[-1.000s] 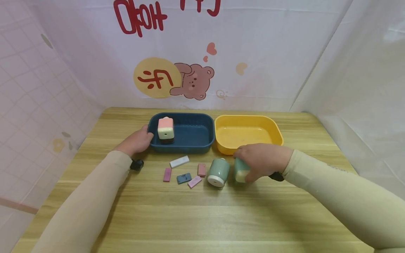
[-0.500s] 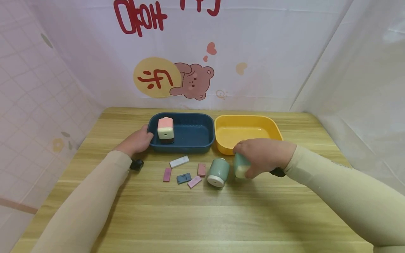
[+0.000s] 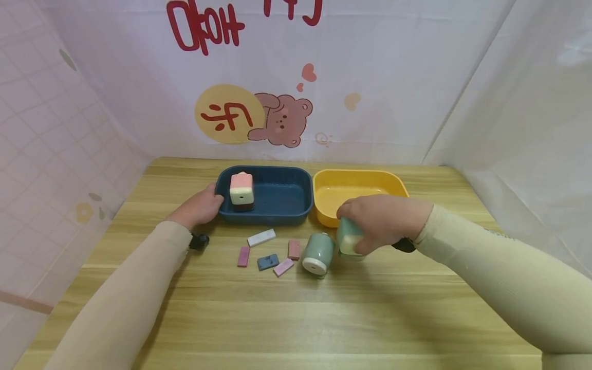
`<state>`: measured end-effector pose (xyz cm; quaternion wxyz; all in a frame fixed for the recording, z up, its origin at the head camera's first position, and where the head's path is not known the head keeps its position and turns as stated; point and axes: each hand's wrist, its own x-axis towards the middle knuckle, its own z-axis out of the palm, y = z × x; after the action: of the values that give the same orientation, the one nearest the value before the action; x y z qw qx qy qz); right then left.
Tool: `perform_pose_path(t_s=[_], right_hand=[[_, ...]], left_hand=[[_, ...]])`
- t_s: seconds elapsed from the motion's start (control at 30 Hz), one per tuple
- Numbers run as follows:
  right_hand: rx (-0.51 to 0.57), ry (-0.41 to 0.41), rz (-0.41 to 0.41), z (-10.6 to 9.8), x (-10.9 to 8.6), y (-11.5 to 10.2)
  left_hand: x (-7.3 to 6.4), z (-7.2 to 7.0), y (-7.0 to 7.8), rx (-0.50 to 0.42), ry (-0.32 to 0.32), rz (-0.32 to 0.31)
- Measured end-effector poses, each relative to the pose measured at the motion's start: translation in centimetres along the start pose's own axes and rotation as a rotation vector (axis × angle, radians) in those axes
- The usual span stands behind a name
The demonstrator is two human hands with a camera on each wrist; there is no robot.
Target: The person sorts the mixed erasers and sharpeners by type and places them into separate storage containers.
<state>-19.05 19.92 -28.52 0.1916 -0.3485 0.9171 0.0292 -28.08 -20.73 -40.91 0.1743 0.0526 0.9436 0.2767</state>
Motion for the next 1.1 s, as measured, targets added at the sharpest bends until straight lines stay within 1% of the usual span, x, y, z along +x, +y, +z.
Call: perform_pose_path(t_s=[0.13, 0.3, 0.53, 0.7, 0.93, 1.1], right_hand=[[0.001, -0.013, 0.012, -0.4, 0.0, -0.2], [0.002, -0.018, 0.001, -0.7, 0.0, -0.4], [-0.014, -0.013, -0.015, -1.5, 0.1, -0.6], [-0.012, -0.028, 0.009, -2.1, 0.0, -0.7], [-0.02, -0.028, 0.03, -2.7, 0.1, -0.7], [-0.031, -0.016, 0.023, -3.2, 0.3, -0.7]], left_hand=[[-0.1, -0.1, 0.0, -0.005, -0.008, -0.005], [-0.2, 0.0, 0.0, -0.015, -0.023, -0.02], [-0.2, -0.1, 0.0, -0.009, -0.008, -0.006], [-0.2, -0.1, 0.1, -0.019, -0.011, -0.008], [-0.1, -0.1, -0.1, -0.028, -0.005, 0.002], [0.0, -0.1, -0.1, -0.028, -0.007, -0.003]])
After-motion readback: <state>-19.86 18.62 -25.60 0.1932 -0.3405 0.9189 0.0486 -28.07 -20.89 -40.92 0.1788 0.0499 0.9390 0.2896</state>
